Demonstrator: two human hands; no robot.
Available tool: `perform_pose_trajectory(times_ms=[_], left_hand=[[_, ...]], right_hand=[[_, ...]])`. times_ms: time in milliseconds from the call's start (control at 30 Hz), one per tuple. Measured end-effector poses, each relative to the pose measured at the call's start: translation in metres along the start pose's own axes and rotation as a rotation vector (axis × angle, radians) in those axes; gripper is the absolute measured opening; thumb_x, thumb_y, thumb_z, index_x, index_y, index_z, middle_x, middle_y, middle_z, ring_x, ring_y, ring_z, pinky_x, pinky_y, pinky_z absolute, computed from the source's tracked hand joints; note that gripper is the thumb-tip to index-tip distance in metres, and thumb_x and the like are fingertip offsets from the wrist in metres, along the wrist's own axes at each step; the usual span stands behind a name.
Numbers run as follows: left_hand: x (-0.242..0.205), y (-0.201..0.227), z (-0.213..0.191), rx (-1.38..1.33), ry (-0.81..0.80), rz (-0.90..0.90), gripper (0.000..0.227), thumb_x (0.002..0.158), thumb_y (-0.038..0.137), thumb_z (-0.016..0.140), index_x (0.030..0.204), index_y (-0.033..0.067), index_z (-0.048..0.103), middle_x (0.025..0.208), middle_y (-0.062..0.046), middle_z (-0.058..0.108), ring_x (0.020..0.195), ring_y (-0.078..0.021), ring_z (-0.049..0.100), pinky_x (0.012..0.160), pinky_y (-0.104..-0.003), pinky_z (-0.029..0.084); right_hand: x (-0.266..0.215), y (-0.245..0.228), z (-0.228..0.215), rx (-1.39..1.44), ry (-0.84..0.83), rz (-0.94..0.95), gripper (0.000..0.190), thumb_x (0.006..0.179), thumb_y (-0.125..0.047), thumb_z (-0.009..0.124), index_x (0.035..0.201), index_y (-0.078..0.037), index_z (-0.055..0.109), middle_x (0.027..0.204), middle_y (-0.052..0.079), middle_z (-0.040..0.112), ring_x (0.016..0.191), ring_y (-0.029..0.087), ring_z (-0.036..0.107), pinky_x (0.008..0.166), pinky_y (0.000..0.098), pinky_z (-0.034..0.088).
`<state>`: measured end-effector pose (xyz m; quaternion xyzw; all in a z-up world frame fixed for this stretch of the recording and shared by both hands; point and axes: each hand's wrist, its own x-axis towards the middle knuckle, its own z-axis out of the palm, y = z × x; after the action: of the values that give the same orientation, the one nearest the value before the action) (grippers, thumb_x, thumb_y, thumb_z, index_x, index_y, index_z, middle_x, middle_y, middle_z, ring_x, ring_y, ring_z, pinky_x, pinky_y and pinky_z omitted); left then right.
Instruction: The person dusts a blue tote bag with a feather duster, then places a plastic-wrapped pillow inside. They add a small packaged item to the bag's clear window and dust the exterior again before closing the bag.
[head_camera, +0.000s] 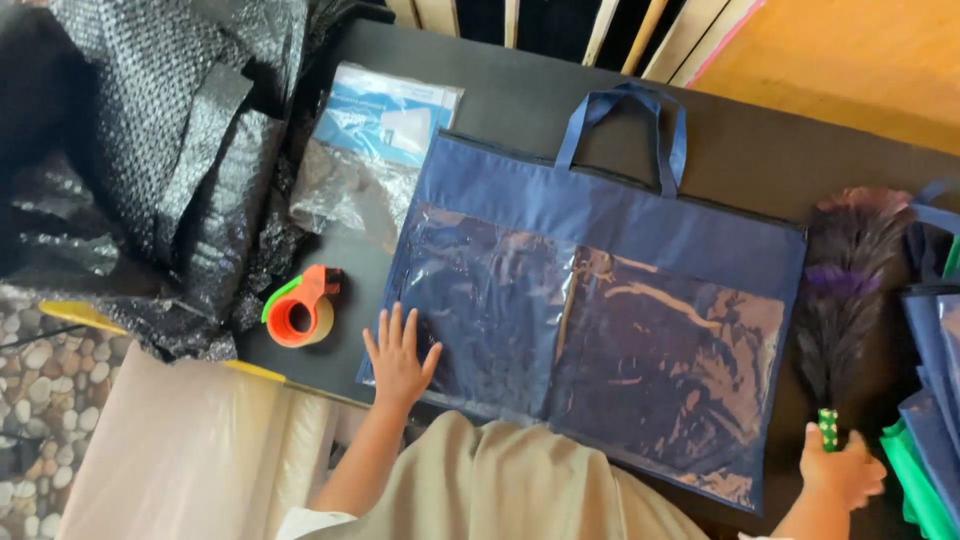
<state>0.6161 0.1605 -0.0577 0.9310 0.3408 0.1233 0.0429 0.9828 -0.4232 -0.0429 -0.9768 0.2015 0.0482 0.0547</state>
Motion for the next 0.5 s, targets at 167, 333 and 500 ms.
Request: perform_pose_trajectory(times_ms=[167,333,500], left_hand=[[-0.025,-0.017,0.007,-0.02,-0.232,-0.203,0.091,0.093,0.07,0.044,0.164,0.0172,0.024,0.172,-0.007,0.02,0.158,-0.0318,0.015,0.121,-0.067,0.008],[-0.016,-0.01,-0.005,-0.025,-0.334,-0.255,0.098,0.094,0.071,0.038,0.165,0.0094,0.011,0.173,-0.009,0.009,0.16,-0.0265,0.005,0.123,-0.064,0.0],[-0.014,-0.011,0.0,0.053,-0.468,-0.316,0.099,0.093,0.077,0.034,0.167,0.0152,0.009,0.175,-0.007,0.005,0.162,-0.0234,-0.001,0.126,-0.061,-0.009]], right_hand=[[0.024,0.01,0.051,0.067,0.214,-0.481,0.028,0.111,-0.023,0.067,0.124,0.001,0.074,0.106,0.03,0.072,0.098,0.051,0.064,0.083,0.0565,0.047],[-0.079,-0.101,0.04,0.609,-0.062,-0.403,0.02,0.11,-0.033,0.058,0.099,-0.016,0.059,0.091,0.008,0.063,0.083,0.031,0.06,0.076,0.048,0.045],[-0.183,-0.199,-0.041,0.491,-1.052,-0.933,0.057,0.088,-0.01,0.073,0.142,-0.023,0.065,0.081,0.016,0.077,0.046,0.019,0.062,0.056,0.0339,0.056]])
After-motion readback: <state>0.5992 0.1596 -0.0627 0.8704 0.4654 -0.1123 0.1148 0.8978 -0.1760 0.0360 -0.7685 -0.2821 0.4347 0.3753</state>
